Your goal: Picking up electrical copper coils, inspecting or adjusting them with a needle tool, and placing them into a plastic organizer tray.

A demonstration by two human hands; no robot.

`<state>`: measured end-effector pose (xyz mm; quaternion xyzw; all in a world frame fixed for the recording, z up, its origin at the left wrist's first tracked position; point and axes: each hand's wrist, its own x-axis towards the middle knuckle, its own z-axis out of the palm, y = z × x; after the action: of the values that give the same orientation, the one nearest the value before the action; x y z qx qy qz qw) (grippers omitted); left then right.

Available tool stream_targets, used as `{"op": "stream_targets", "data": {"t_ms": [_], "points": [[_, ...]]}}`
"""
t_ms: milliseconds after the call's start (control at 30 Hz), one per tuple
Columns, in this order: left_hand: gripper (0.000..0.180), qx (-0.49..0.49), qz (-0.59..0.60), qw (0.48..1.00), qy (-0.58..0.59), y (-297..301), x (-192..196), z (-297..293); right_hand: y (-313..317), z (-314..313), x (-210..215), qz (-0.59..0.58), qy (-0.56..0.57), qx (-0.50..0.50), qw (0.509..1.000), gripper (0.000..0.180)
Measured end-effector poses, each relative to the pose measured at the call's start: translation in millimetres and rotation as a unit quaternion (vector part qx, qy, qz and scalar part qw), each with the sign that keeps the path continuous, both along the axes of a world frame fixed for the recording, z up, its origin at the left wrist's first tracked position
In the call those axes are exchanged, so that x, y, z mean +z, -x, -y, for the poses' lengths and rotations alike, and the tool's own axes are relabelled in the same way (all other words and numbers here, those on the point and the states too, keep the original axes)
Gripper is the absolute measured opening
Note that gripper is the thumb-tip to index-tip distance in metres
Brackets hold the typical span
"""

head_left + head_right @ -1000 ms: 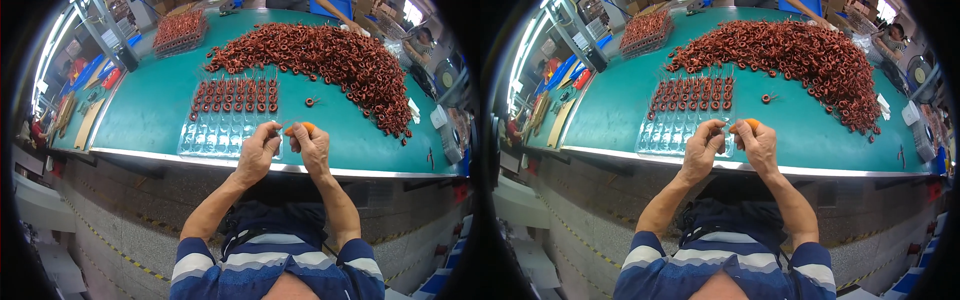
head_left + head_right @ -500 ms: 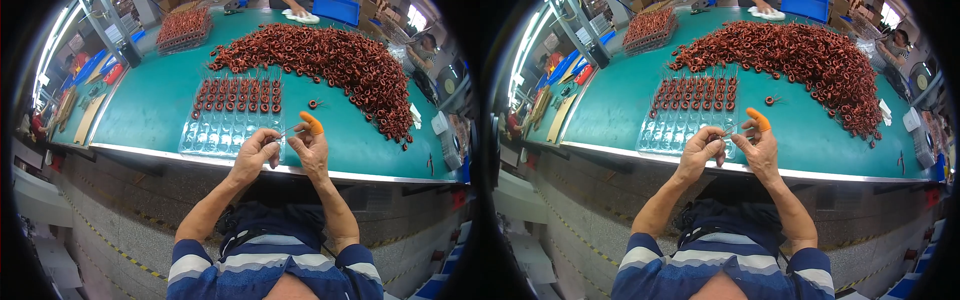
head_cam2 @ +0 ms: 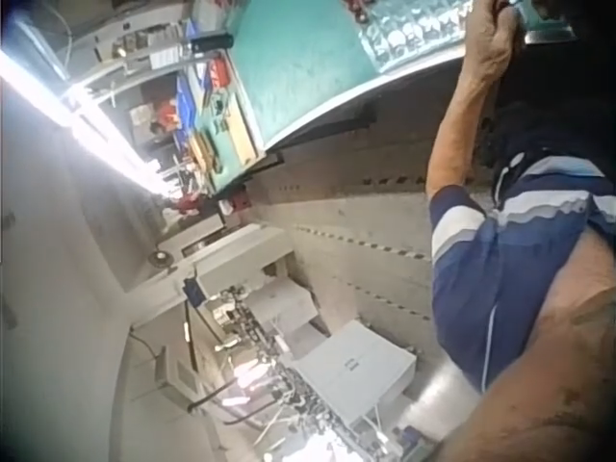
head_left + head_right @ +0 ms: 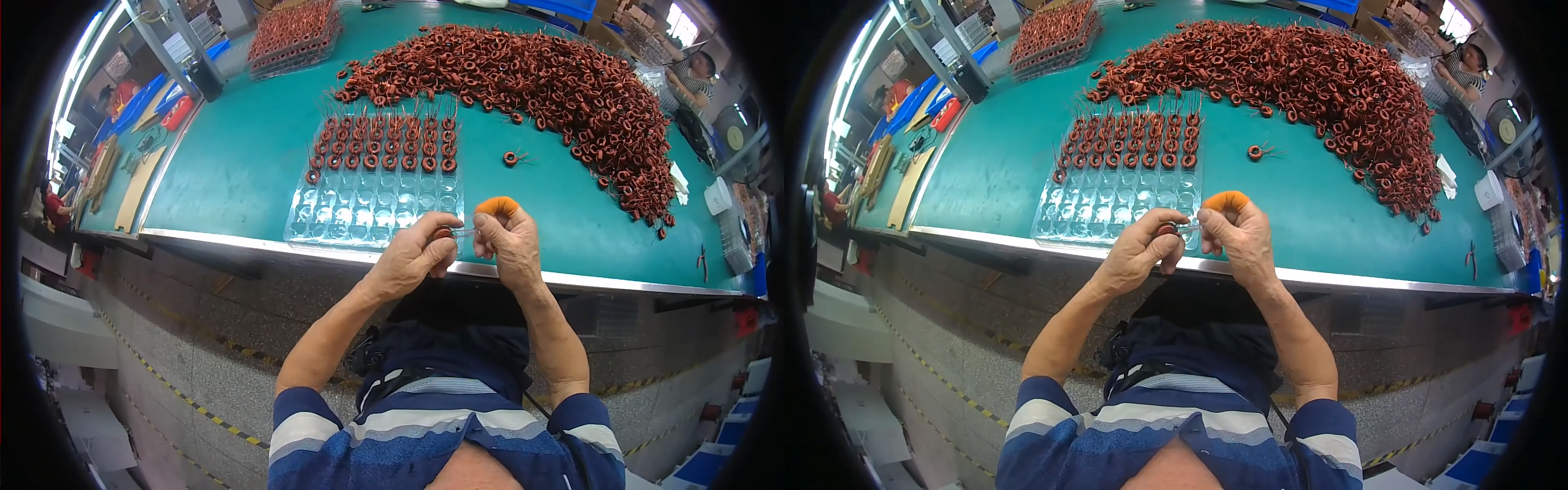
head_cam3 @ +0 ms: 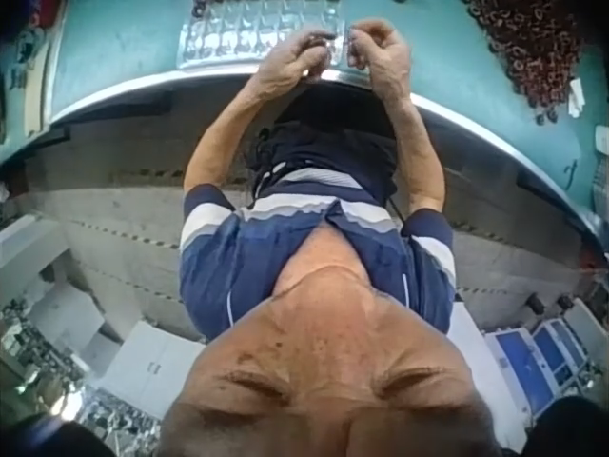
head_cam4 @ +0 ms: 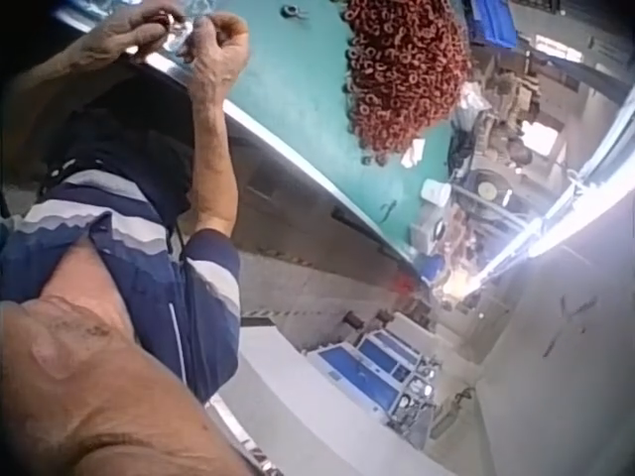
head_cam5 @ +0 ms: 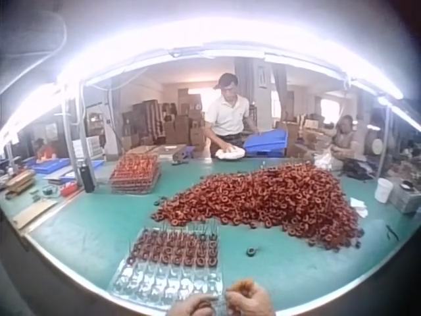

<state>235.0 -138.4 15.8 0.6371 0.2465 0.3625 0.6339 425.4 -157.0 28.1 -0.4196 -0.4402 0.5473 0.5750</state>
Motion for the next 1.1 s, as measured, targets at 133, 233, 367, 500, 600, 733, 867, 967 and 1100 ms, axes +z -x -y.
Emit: {"op": "stream_targets", "data": {"t_ms": [133, 233, 367, 500, 600, 733, 867, 967, 1100], "points": [[0.027, 0.027, -0.005, 1.0, 0.002, -2.8, 3.4, 8.2, 1.3, 3.8, 2.5, 0.055, -0.038, 0.025, 0.997, 0.02], [0.021, 0.09, -0.013, 0.995, -0.028, -6.5, 5.0, 16.8, 8.5, 15.0, 7.6, 0.192, -0.152, -0.048, 0.968, 0.019], [0.018, 0.123, -0.026, 0.992, -0.014, -7.0, 7.9, 22.8, 10.1, 9.1, -0.3, 0.08, -0.098, -0.009, 0.992, 0.018], [0.02, 0.167, -0.108, 0.961, -0.194, -7.0, 8.1, 21.6, 0.0, 2.5, -4.8, 0.062, -0.032, 0.07, 0.995, 0.018], [0.022, 0.203, -0.126, 0.925, -0.296, -7.7, 2.5, 22.5, 4.7, 3.9, -3.5, 0.095, -0.069, 0.051, 0.992, 0.021], [0.025, 0.206, -0.127, 0.954, -0.175, -5.8, 10.2, 23.1, 13.4, -2.9, -9.5, 0.019, -0.09, -0.075, 0.993, 0.026], [0.026, 0.213, -0.146, 0.939, -0.226, -1.1, 5.6, 13.8, 3.2, 8.8, -12.8, 0.051, 0.007, -0.01, 0.999, 0.028], [0.024, 0.205, -0.158, 0.907, -0.333, -2.3, 4.3, 7.7, 12.1, 10.6, -11.0, 0.021, 0.031, 0.047, 0.998, 0.028], [0.026, 0.091, -0.206, 0.924, -0.309, 4.7, 31.6, 2.7, 8.5, 7.2, -1.7, -0.019, 0.051, 0.056, 0.997, 0.027]]}}
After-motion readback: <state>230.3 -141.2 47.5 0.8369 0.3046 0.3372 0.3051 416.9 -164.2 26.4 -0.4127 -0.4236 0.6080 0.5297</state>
